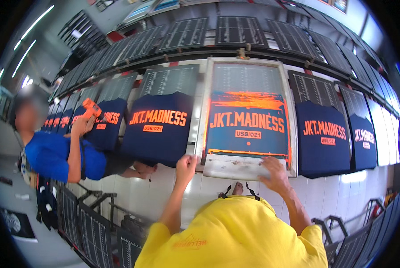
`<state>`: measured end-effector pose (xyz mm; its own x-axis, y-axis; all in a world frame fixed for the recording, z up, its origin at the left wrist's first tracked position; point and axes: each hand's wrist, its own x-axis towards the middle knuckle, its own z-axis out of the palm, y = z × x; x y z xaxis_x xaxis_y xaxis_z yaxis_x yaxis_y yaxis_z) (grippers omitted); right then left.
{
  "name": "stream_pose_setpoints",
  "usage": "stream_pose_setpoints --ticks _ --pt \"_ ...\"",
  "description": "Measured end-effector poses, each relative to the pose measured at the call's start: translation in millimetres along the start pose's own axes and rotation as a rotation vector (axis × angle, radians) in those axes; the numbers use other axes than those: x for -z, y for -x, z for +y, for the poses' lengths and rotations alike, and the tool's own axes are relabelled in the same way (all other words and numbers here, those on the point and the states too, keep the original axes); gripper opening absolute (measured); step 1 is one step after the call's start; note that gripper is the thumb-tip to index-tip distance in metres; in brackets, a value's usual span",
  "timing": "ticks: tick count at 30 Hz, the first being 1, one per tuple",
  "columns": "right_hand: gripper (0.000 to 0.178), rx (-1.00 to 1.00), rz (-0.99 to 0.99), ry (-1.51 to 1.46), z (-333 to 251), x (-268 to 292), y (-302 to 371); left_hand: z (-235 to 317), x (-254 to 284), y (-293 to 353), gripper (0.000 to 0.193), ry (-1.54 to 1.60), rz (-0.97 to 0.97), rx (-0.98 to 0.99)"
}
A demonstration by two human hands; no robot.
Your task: The person performs screen printing on navy blue t-shirts by applying orange ink through a screen with a squeegee and lifting the frame.
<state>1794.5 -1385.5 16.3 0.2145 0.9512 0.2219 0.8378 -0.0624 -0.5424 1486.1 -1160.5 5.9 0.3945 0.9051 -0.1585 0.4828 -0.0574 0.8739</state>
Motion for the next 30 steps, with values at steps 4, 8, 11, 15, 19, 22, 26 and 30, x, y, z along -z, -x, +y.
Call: stream_pose_setpoints --ticks 4,8,11,15,19,22,26,30 --pt "0.064 0.147 -0.265 0.273 -26.0 -2.2 -0.9 -0.3 -4.1 41.7 0.031 0.345 -0.722 0.124" --pt "0.065 0.135 -0.290 0.338 -33.1 0.8 -22.6 -17.0 -59.6 61.1 0.039 0.337 -0.879 0.227" --pt "0.055 0.083 -0.195 0.388 -34.3 -1.8 -41.9 -37.0 -104.4 58.0 0.050 0.448 -0.913 0.264" --pt "0.039 0.086 -0.095 0.451 -23.9 -13.9 -45.2 -31.5 -146.3 54.9 0.049 0.614 -0.898 0.393" --pt "0.028 0.127 -0.017 0.368 -11.9 -7.6 -57.9 -25.3 -162.9 56.3 0.047 0.671 -0.833 0.550" --pt "0.030 0.157 0.008 0.352 13.4 -3.3 -88.3 -35.9 -172.0 54.9 0.050 0.635 -0.802 0.449" --pt "0.031 0.201 0.075 0.305 45.7 10.0 -150.4 -49.7 -186.2 64.5 0.051 0.567 -0.672 0.221" --pt "0.030 0.101 0.034 0.282 78.1 13.1 -208.7 -48.0 -186.3 65.9 0.051 0.541 -0.635 0.213"
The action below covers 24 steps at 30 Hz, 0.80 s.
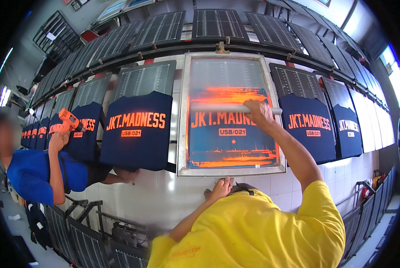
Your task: The person performs screen printing on navy blue t-shirts by applying orange ink through a screen with a squeegee and lifting the frame.
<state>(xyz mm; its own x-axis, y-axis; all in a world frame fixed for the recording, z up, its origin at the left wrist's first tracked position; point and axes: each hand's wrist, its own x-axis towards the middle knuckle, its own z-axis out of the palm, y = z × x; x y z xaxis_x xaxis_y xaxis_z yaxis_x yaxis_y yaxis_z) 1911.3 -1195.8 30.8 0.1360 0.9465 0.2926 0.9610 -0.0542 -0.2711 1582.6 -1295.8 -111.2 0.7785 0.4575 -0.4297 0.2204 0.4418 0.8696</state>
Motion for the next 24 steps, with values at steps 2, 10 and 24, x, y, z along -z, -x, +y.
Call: stream_pose_setpoints --ticks 2,10,24 --pt "0.029 -0.031 -0.055 -0.011 1.6 5.2 -27.5 -3.6 3.3 0.9 0.049 0.053 -0.014 0.012" --pt "0.021 -0.130 -0.158 0.092 26.9 -4.5 -65.8 3.2 0.1 6.5 0.048 0.095 -0.014 -0.044" --pt "0.024 -0.164 -0.239 0.082 22.9 -2.0 -78.1 10.5 5.7 8.4 0.054 -0.055 0.045 -0.050"
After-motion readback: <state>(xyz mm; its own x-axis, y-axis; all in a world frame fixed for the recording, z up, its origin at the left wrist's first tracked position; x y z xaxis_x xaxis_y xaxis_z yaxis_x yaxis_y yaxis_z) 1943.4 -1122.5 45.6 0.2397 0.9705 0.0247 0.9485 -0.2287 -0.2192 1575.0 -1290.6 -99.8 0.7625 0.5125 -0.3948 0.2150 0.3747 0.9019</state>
